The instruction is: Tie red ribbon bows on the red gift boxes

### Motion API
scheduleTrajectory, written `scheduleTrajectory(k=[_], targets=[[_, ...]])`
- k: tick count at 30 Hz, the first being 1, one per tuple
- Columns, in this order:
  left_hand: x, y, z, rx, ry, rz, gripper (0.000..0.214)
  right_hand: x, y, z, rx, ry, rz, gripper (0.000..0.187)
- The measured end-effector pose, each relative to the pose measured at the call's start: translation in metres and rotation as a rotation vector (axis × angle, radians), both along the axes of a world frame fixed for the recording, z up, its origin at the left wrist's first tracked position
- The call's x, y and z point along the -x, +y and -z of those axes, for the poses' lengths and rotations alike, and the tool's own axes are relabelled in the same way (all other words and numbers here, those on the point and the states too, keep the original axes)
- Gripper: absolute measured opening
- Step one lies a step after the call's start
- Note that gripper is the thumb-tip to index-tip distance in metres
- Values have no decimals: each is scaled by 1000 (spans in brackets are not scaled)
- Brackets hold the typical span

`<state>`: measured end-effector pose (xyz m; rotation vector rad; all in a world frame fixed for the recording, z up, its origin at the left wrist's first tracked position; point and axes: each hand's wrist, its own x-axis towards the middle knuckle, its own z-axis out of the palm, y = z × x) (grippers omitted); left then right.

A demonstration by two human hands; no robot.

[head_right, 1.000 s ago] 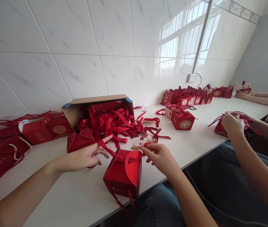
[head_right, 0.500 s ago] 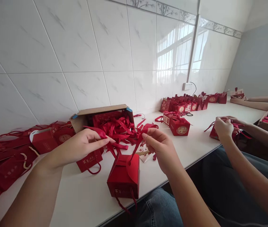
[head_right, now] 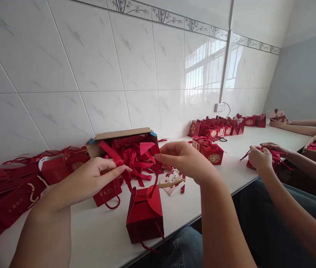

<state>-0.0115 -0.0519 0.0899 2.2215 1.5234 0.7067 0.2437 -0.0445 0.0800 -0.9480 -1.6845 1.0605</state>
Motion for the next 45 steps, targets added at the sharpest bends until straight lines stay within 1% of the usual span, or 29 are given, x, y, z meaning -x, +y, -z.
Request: scheduleTrajectory(k=[3,6,9,12,17,19,21,26,30,33,37,40,42,45], targets=[[-7,-2,-1,-99,-103,37,38,6,3,6,-40,49,79,22],[-13,-3,-3,-211,-164,17,30,17,5,19,-22,131,139,25],[-14,-3,-4,-211,-195,17,28,25,7,33,-33,191,128,26],[-12,-4,-6,-206,-248,38,29,30,10,41,-55,263,107,25],[-10,-6,-7,-320,-296,28,24,34,11,44,-38,506,102,18],[-12,-6,-7,-350,-328,33,22,37,9,44,-47,556,104,17],[-14,-5,-5,-338,-366,56,22,39,7,43,-58,575,107,18],[-24,-4,0,-240,-501,140,26,42,3,40,-59,592,103,16],[-31,-5,2,-118,-570,216,29,45,1,39,-46,625,143,14],[-33,-7,1,-45,-578,262,28,48,0,36,-64,631,129,13],[-32,-7,1,-52,-543,254,27,50,-2,32,-96,615,133,12],[-31,-7,2,-45,-536,243,27,51,-4,30,-118,649,136,9],[-31,-6,2,-31,-539,252,28,52,-4,29,-117,664,126,9],[-32,-6,2,-23,-560,281,28,52,-4,27,-118,690,161,11]])
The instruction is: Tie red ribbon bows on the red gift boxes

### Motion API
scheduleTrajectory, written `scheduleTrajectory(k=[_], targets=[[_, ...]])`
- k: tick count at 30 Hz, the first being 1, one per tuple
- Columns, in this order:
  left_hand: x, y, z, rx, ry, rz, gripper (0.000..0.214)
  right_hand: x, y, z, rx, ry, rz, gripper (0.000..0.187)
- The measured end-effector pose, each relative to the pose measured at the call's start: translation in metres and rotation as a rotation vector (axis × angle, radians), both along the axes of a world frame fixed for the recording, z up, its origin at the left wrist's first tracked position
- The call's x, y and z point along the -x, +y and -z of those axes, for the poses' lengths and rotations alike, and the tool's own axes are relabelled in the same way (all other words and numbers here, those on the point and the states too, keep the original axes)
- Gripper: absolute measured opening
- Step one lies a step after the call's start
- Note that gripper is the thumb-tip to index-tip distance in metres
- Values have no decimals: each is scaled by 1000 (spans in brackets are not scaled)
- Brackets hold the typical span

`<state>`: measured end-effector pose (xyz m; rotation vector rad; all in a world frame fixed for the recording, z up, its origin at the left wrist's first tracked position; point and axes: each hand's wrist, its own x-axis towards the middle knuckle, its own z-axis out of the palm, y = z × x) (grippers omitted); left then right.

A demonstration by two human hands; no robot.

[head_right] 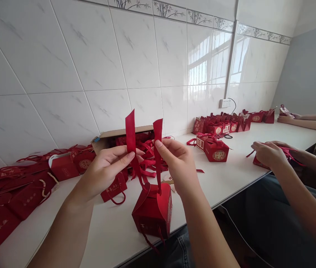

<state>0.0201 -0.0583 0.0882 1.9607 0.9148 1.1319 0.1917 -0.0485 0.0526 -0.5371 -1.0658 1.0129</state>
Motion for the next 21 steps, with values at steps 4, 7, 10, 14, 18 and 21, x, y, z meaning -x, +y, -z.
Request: scheduleTrajectory(k=[4,7,10,14,18,21], targets=[[-1,1,0,-18,-3,11,26,2,2,-3,-1,33,18,11],[-1,2,1,-17,31,-13,26,3,4,-4,0,28,17,13],[0,3,2,-16,68,-31,28,3,5,-2,-4,44,26,12],[0,3,1,-10,65,-17,27,0,5,-2,-11,45,38,12],[-2,3,1,1,3,-22,27,-1,4,-2,0,3,47,14],[-2,2,1,-36,-75,-73,27,-1,3,-3,13,17,39,14]])
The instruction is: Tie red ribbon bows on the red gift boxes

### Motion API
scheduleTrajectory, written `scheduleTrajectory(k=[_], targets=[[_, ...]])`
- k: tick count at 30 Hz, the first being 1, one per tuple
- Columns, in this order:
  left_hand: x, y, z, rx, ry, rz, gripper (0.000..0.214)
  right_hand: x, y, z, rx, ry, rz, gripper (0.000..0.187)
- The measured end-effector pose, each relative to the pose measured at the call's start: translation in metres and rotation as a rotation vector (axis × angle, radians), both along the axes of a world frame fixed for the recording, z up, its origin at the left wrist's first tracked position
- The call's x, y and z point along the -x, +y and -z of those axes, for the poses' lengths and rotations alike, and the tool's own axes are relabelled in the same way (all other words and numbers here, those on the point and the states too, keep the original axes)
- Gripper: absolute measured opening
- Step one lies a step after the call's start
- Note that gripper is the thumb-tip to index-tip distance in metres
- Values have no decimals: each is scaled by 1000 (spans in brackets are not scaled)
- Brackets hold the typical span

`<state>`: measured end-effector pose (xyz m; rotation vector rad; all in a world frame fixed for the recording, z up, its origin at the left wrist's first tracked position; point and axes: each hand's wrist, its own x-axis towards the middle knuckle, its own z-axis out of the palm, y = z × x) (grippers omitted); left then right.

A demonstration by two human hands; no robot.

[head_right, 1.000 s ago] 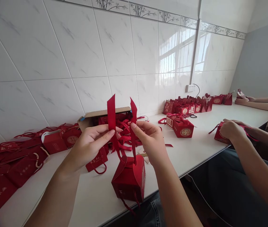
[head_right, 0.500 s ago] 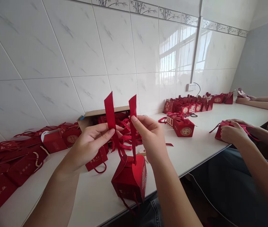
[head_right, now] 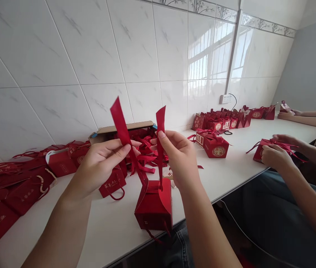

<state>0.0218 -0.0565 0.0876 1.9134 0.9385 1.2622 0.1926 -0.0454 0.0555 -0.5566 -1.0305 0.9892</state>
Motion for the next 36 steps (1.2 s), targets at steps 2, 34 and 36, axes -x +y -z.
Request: scheduleTrajectory(k=[2,34,36], targets=[[1,-1,-1,-32,-33,-40,27,0,-1,-1,6,23,-4,14],[-1,9,1,312,-175,198,12,-20,-10,5,-445,-883,-39,28],[-1,11,1,356,-193,188,10,-21,-10,5,-487,-959,58,29]])
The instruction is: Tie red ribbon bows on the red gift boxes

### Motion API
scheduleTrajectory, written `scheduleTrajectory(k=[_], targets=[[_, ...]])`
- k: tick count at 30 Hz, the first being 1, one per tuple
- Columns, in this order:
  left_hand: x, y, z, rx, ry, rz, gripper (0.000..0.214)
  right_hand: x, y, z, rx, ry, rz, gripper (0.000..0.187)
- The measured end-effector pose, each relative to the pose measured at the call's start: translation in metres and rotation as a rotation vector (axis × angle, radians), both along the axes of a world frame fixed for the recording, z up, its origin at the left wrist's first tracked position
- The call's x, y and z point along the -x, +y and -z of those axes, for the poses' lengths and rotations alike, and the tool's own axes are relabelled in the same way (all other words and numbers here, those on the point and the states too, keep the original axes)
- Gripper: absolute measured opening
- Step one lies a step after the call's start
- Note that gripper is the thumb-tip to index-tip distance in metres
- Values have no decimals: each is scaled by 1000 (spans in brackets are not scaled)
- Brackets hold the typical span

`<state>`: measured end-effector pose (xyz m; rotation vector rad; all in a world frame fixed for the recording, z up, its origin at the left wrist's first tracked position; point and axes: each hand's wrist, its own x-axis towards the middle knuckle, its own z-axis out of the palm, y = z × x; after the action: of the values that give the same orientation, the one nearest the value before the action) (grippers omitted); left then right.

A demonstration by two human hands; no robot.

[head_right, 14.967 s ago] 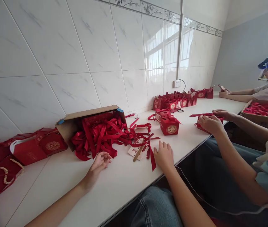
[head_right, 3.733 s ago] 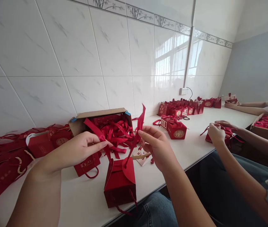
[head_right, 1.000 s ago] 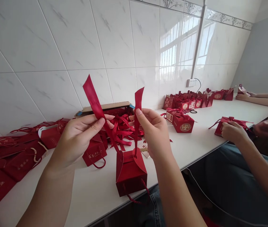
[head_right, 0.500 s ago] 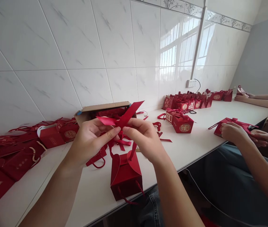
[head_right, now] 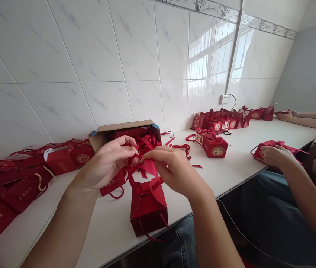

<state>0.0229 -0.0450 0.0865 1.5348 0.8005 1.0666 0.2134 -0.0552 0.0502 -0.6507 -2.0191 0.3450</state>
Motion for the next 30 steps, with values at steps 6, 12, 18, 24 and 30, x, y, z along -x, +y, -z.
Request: scheduleTrajectory(k=[6,12,18,24,30], targets=[[0,3,1,55,-26,-27,11,3,3,4,-159,-40,153,29],[-2,1,3,-118,57,-63,14,6,8,6,-87,99,143,28],[8,-7,5,-693,480,-508,27,-2,10,3,313,357,38,21],[55,-9,9,-1006,849,-709,26,-31,-1,28,617,310,180,40],[119,-14,23,-763,1204,-723,17,-84,-10,81,782,217,303,34]])
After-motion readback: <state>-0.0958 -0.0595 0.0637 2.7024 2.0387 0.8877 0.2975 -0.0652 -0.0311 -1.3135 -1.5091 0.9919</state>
